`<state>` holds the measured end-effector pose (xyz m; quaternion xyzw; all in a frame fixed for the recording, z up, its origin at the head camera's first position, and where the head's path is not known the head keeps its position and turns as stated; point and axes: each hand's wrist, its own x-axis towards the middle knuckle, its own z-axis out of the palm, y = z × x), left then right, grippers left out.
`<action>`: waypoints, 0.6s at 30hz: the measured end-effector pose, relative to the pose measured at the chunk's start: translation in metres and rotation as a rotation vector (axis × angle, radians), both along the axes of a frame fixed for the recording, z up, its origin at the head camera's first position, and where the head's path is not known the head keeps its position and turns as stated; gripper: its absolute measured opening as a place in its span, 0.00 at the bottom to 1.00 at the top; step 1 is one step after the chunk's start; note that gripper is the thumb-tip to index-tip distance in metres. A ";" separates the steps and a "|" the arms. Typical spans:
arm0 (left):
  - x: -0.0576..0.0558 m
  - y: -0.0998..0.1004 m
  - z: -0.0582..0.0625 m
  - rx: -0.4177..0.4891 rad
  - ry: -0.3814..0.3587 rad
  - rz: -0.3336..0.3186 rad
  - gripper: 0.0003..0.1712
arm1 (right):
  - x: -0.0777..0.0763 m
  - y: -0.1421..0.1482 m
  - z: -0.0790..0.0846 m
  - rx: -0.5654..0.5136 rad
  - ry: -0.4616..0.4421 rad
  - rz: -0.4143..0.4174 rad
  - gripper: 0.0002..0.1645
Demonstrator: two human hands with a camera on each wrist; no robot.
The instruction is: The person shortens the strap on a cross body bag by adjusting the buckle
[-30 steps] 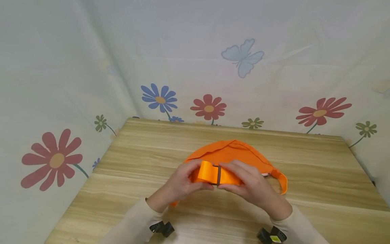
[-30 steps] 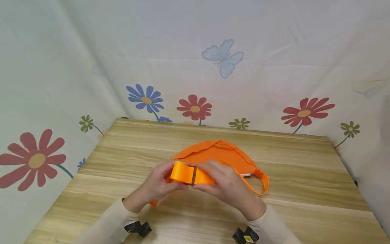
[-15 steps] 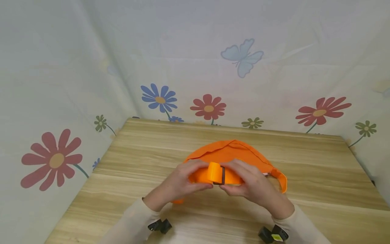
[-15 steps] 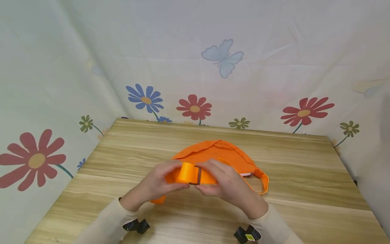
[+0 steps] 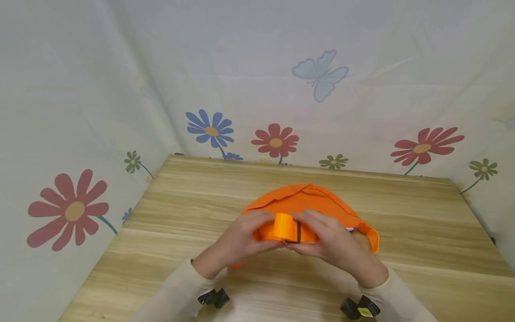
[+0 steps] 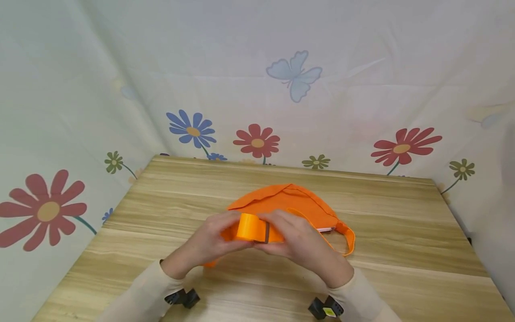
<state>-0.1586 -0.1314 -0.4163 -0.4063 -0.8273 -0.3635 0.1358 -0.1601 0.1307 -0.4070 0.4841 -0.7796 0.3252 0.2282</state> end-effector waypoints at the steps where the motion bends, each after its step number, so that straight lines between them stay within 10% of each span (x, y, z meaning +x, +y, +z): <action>1: 0.000 0.000 0.000 -0.004 0.000 0.006 0.29 | 0.000 0.001 0.000 0.006 -0.005 -0.003 0.30; 18: 0.002 -0.010 0.002 -0.014 -0.089 0.035 0.29 | -0.003 0.005 -0.001 0.011 -0.033 -0.002 0.28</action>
